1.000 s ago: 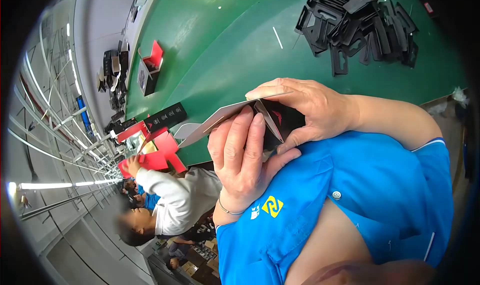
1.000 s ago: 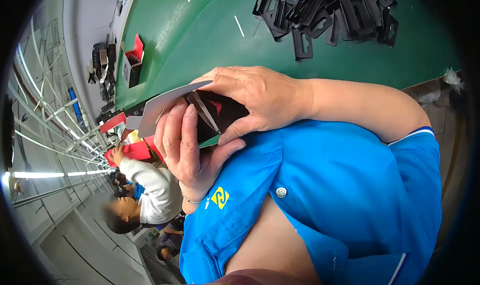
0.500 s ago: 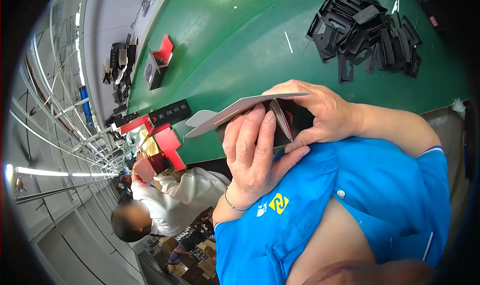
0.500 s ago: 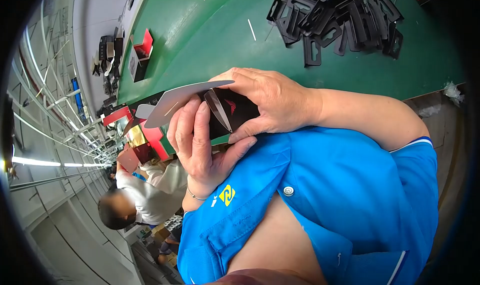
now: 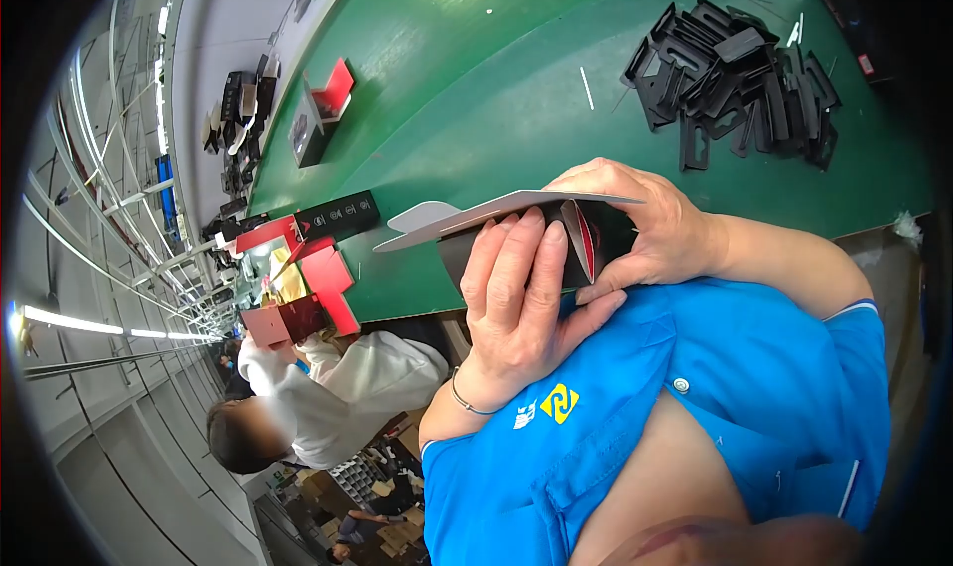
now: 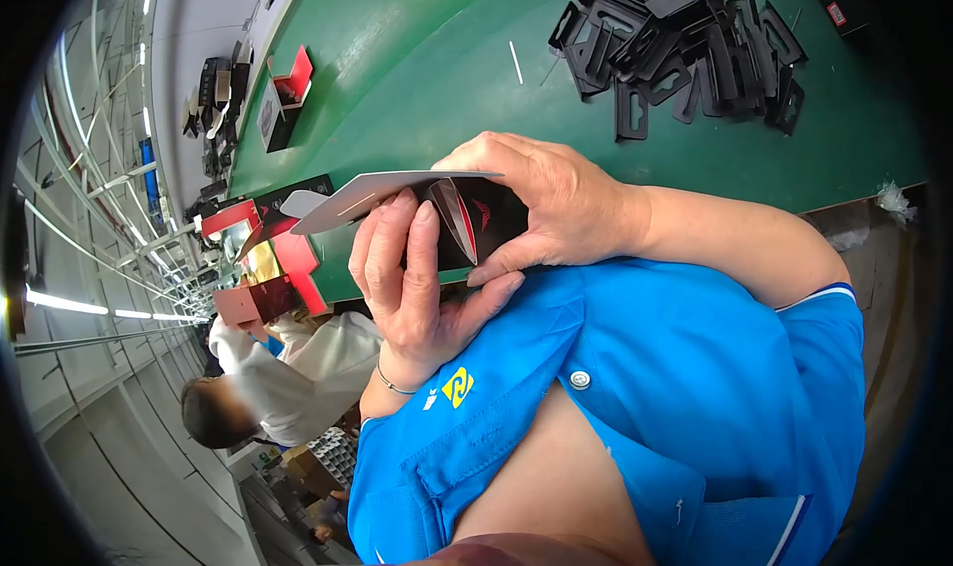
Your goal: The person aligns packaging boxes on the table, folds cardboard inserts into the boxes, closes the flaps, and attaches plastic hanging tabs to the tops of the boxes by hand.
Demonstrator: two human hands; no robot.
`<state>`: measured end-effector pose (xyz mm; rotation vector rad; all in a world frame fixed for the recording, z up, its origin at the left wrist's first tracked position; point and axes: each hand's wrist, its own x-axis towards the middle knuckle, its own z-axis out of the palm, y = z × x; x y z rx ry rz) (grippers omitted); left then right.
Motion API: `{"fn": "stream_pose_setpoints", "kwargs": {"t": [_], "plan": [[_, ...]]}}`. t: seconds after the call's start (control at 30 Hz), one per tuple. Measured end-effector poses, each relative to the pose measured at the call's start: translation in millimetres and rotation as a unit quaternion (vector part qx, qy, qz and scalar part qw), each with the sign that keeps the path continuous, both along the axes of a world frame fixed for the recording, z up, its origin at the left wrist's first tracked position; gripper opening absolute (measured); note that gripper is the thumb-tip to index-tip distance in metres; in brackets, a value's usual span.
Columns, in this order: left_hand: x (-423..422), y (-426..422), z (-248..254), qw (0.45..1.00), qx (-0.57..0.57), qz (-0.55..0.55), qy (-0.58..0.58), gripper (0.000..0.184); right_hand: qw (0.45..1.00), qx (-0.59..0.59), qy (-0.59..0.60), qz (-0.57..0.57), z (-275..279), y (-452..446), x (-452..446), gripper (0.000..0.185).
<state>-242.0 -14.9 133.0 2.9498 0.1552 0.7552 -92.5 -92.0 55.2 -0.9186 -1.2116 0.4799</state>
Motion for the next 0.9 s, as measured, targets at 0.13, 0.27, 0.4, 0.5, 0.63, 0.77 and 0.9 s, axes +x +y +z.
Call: {"fn": "stream_pose_setpoints", "kwargs": {"t": [0.13, 0.27, 0.4, 0.5, 0.63, 0.77, 0.9], "plan": [[0, 0, 0, 1.0, 0.003, -0.008, 0.002, 0.067, 1.0, -0.003, -0.007, 0.005, -2, 0, 1, 0.067], [0, 0, 1, 1.0, 0.001, -0.008, 0.006, 0.066, 1.0, 0.0, -0.002, 0.007, -2, 2, 1, 0.067], [2, 2, 3, 1.0, -0.005, -0.012, 0.017, 0.065, 1.0, -0.008, -0.008, -0.005, 1, 0, 0, 0.069], [5, 3, 5, 0.999, -0.009, -0.016, 0.026, 0.065, 1.0, -0.017, -0.017, -0.019, 2, -1, 0, 0.071], [4, 1, 7, 0.999, -0.016, 0.001, 0.032, 0.065, 0.999, -0.004, -0.034, -0.026, -2, 1, 1, 0.075], [4, 2, 11, 0.998, -0.03, -0.002, 0.053, 0.063, 0.999, -0.012, -0.041, 0.0, -8, 2, 3, 0.081], [11, 6, 13, 0.997, -0.063, -0.024, 0.045, 0.057, 0.998, -0.042, -0.04, 0.008, -2, -4, 7, 0.081]]}}
